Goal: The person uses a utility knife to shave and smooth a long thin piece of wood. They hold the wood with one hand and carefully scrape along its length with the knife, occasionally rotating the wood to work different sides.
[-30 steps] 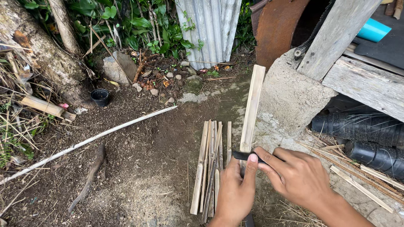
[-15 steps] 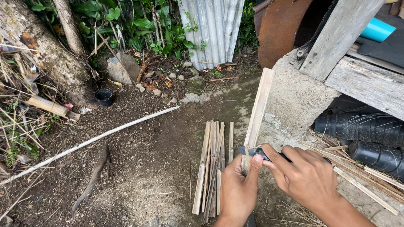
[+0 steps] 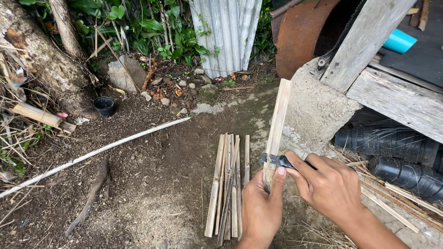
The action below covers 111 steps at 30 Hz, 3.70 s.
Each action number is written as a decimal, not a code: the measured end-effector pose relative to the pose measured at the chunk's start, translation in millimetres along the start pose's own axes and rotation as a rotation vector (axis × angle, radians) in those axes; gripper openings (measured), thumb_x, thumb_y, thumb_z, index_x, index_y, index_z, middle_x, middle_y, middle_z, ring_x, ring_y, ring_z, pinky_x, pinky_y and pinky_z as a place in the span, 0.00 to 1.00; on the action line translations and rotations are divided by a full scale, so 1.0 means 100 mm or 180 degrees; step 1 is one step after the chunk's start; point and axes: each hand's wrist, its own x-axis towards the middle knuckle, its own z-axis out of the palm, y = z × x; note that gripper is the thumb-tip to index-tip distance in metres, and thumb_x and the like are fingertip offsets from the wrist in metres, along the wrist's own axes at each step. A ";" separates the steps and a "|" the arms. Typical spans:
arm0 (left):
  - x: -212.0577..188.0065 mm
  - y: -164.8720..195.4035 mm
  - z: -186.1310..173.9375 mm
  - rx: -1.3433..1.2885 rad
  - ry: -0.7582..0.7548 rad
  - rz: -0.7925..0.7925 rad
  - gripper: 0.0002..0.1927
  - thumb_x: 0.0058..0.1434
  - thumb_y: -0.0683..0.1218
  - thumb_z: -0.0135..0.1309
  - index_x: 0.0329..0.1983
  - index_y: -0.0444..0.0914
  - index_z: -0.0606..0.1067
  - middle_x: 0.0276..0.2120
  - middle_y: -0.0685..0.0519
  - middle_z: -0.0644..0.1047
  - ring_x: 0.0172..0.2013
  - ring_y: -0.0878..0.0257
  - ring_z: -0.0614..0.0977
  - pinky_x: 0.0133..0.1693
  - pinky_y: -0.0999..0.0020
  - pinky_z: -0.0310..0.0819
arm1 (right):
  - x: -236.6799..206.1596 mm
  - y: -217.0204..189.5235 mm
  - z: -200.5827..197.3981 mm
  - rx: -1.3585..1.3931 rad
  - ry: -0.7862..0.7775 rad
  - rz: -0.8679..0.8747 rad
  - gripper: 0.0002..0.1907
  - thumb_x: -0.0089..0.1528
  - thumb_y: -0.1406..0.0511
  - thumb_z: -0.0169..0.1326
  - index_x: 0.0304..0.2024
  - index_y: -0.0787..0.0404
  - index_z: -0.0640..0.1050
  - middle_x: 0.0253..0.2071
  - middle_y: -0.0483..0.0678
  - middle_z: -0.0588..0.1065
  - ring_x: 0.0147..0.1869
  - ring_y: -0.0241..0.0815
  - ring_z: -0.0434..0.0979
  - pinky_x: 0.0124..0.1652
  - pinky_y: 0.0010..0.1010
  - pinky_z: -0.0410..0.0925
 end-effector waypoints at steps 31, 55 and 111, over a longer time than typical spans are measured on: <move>0.03 -1.51 1.01 -0.0509 -0.0638 0.0171 0.21 0.65 0.60 0.59 0.46 0.39 0.84 0.19 0.58 0.80 0.20 0.73 0.78 0.25 0.72 0.70 | 0.02 1.46 0.30 0.0046 -0.0419 0.2485 0.23 0.67 0.46 0.52 0.59 0.42 0.81 0.25 0.56 0.80 0.28 0.56 0.83 0.32 0.45 0.73; 0.53 0.01 -0.33 -0.0248 -0.0430 0.1171 0.18 0.73 0.56 0.44 0.45 0.38 0.77 0.27 0.57 0.72 0.30 0.68 0.73 0.34 0.67 0.69 | 0.15 0.21 0.08 0.3776 -0.1092 0.2379 0.22 0.67 0.55 0.50 0.55 0.61 0.78 0.23 0.36 0.62 0.26 0.26 0.61 0.27 0.22 0.61; 0.12 -0.29 0.23 -0.0825 -0.0131 0.0050 0.09 0.68 0.50 0.55 0.37 0.40 0.78 0.16 0.61 0.67 0.16 0.75 0.61 0.18 0.71 0.49 | -0.05 0.33 0.22 0.0394 -0.0361 -0.0221 0.20 0.57 0.52 0.60 0.50 0.47 0.84 0.21 0.43 0.73 0.21 0.45 0.76 0.21 0.39 0.69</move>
